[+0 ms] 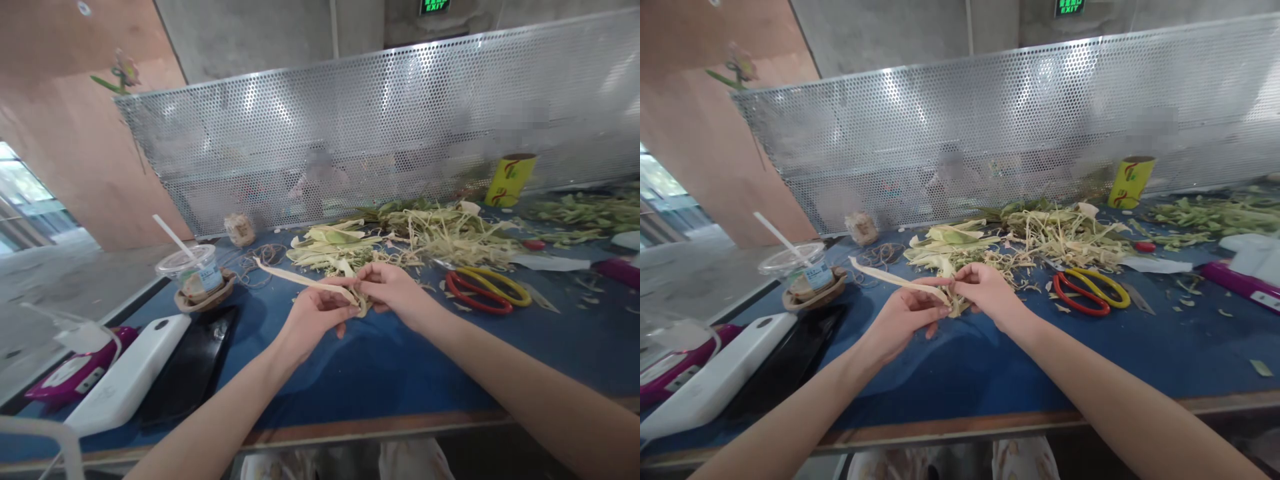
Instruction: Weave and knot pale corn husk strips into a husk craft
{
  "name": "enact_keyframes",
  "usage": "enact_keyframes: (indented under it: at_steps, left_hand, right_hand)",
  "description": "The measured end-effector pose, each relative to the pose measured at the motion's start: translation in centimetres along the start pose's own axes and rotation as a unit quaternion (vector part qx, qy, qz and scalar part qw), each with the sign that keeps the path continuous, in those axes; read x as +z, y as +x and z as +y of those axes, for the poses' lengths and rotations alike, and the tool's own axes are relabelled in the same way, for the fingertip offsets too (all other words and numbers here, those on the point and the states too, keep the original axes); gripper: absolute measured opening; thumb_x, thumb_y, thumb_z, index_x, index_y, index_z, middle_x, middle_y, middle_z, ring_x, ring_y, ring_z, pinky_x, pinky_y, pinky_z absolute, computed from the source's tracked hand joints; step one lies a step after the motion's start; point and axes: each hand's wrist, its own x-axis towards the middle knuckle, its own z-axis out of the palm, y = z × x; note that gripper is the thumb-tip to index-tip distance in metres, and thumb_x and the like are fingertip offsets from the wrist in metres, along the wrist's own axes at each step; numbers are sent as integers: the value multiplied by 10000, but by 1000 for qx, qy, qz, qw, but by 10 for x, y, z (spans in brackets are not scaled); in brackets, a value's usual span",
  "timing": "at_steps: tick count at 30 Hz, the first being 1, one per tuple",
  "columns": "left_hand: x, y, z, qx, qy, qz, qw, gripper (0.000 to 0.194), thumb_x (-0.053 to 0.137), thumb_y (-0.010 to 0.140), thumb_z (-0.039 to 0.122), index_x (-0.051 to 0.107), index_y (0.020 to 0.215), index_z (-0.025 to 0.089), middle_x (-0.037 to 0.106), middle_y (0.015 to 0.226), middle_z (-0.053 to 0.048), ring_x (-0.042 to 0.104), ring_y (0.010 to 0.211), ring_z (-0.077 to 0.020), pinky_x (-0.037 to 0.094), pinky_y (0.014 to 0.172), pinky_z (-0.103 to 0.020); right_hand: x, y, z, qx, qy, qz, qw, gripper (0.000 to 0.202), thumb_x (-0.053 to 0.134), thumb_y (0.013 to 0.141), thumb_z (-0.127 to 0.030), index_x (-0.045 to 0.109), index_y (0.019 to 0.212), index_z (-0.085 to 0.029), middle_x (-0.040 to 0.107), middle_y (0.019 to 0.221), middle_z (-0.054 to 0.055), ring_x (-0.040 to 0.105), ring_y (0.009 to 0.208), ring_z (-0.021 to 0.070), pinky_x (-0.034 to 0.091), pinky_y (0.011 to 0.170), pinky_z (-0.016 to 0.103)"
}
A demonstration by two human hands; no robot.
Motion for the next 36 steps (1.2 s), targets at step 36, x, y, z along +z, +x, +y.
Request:
enact_keyframes:
  at_steps: [36]
  left_hand:
    - [2,-2,6,-84,-45,-23,995,166,624,693,274,625,665,111,517,608,-5,418,511,-69,300,484,-220]
  right_hand:
    - [-12,-7,-14,-337,-282,-68,896,232,537,764,-147,691,895,-261,656,893,30,584,830,161,465,728,297]
